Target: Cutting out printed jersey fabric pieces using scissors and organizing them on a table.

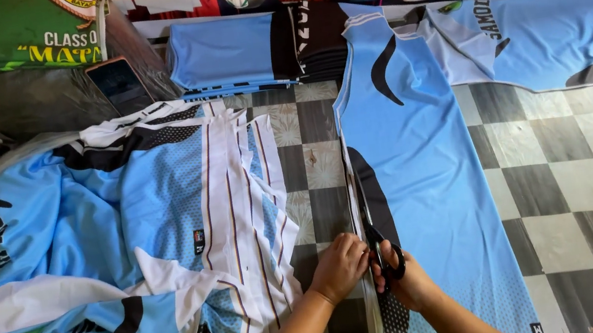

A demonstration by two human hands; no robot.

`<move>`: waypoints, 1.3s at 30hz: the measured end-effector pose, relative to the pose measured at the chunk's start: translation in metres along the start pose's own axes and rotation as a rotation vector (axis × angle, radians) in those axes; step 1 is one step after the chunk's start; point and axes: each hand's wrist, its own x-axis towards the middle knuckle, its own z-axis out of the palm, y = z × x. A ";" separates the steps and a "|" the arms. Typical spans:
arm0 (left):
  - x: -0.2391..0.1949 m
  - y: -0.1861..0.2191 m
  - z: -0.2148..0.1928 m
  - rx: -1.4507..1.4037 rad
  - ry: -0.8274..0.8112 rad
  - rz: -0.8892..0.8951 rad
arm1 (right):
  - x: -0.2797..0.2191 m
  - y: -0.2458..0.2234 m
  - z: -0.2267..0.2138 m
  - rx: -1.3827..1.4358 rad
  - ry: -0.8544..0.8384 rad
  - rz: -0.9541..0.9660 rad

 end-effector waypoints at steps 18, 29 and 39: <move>0.003 0.002 -0.008 -0.180 0.045 -0.044 | 0.023 -0.018 0.000 -0.035 -0.021 -0.055; 0.004 0.003 -0.010 -0.244 0.042 -0.045 | 0.042 -0.040 -0.001 -0.055 -0.111 -0.036; -0.002 0.000 0.000 -0.236 0.093 -0.018 | 0.059 -0.026 -0.017 0.064 -0.075 -0.031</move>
